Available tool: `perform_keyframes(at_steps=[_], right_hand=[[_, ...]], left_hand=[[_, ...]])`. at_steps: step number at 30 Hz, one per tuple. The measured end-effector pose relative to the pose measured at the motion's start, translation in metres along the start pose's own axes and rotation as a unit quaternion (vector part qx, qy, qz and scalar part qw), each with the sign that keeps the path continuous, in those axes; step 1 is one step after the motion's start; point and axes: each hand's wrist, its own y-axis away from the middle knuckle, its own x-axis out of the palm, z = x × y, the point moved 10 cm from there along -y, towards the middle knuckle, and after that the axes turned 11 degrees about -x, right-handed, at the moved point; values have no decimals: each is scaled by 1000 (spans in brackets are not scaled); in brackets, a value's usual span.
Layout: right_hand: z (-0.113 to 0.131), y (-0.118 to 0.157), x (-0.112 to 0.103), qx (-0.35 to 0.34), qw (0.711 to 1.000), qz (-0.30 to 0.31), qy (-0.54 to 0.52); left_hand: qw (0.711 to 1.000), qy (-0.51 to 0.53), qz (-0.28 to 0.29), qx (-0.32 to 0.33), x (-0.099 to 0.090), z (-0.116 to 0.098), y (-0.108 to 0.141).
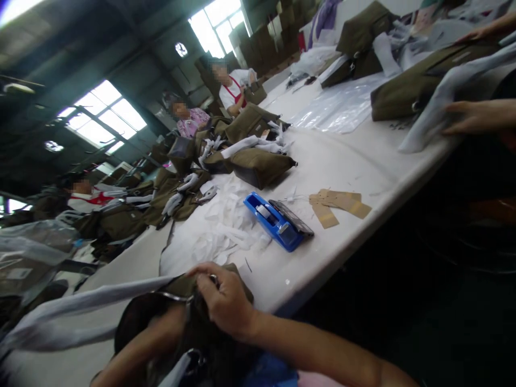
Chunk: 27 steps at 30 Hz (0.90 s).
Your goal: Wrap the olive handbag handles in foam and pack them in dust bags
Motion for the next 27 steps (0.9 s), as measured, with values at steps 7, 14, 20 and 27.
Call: perform_keyframes(at_steps=[7, 14, 20, 27], right_hand=[[-29, 1, -13, 81, 991, -60, -84], [-33, -6, -15, 96, 989, -91, -72], [-32, -16, -12, 94, 991, -74, -65], [-31, -17, -8, 76, 994, -57, -52]], left_hand=[[988, -133, -67, -31, 12, 52, 45], [998, -31, -54, -8, 0, 46, 37], [979, -44, -187, 65, -78, -7, 56], [937, -203, -192, 208, -50, -57, 31]])
